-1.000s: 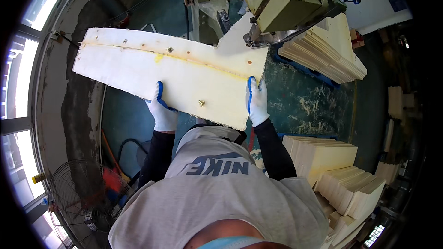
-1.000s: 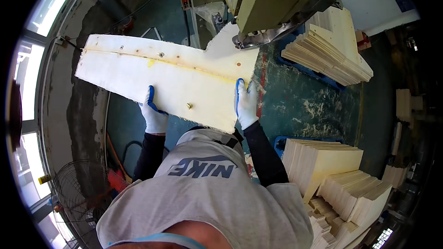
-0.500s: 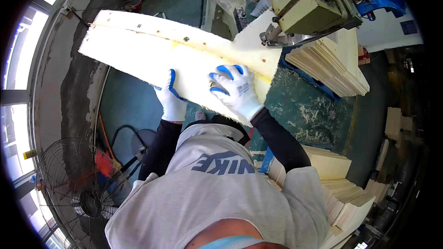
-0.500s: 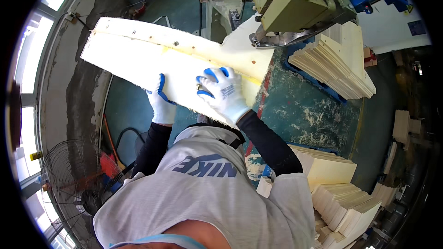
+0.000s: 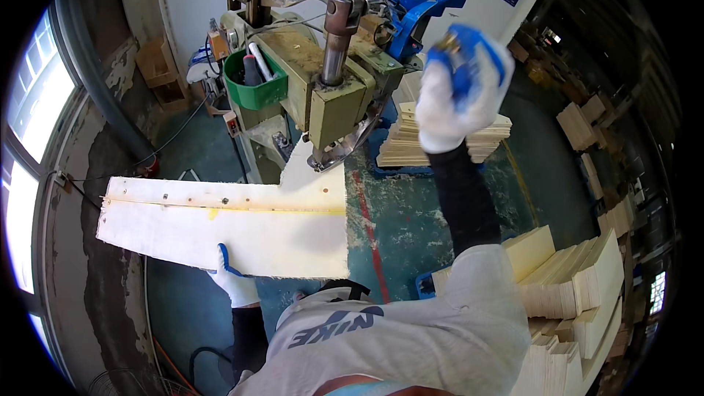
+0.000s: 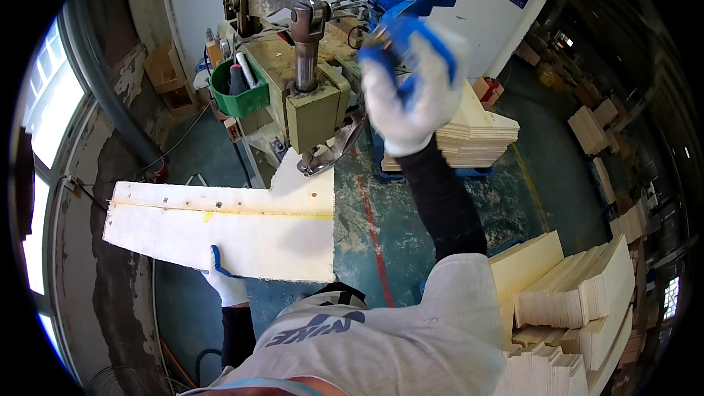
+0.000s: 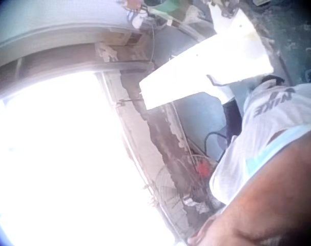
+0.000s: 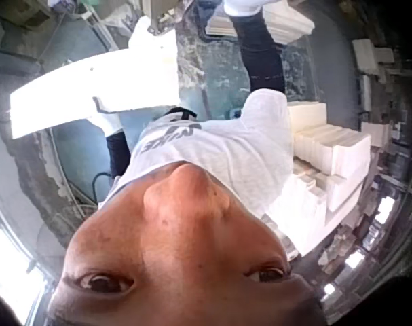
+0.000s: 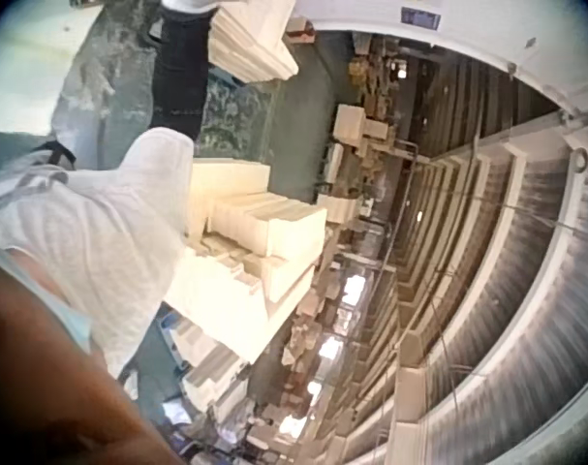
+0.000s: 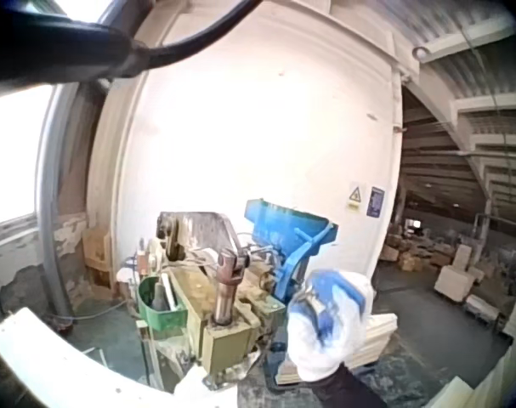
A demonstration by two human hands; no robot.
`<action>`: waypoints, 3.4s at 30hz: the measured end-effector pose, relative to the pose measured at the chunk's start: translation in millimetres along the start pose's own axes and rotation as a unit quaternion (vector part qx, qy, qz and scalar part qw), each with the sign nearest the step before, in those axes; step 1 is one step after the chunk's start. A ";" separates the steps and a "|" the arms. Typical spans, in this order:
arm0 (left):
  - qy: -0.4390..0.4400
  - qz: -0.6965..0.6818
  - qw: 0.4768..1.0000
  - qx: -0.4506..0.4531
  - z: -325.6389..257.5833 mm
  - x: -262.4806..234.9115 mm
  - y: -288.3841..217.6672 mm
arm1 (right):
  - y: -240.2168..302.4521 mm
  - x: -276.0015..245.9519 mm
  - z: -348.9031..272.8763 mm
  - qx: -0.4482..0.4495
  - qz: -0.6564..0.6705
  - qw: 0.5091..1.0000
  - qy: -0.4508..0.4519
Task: The person picks up L-shaped wooden boards from stacks on pallets and places them into a machine to punch holes into the corners and edges by hand.
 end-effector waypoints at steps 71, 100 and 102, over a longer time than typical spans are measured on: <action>-0.093 0.217 0.965 -0.114 54.4 -127.9 -138.5 | 98.7 12.8 -435.2 0.867 0.190 0.448 0.106; 0.094 0.030 0.834 -0.542 -247.4 179.6 402.0 | -150.8 -593.0 -250.4 0.798 -0.072 0.591 -0.092; 0.115 0.071 0.856 -0.499 -250.5 245.8 434.5 | -148.9 -652.9 -218.1 0.779 -0.151 0.590 -0.151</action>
Point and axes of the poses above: each hand's wrist, its own z-axis towards the middle knuckle, its own x-axis out of the palm, y = z × x, the point moved 7 cm from there along z, towards the middle knuckle, and after that the axes turned 1 degree about z, right-handed, at the moved point
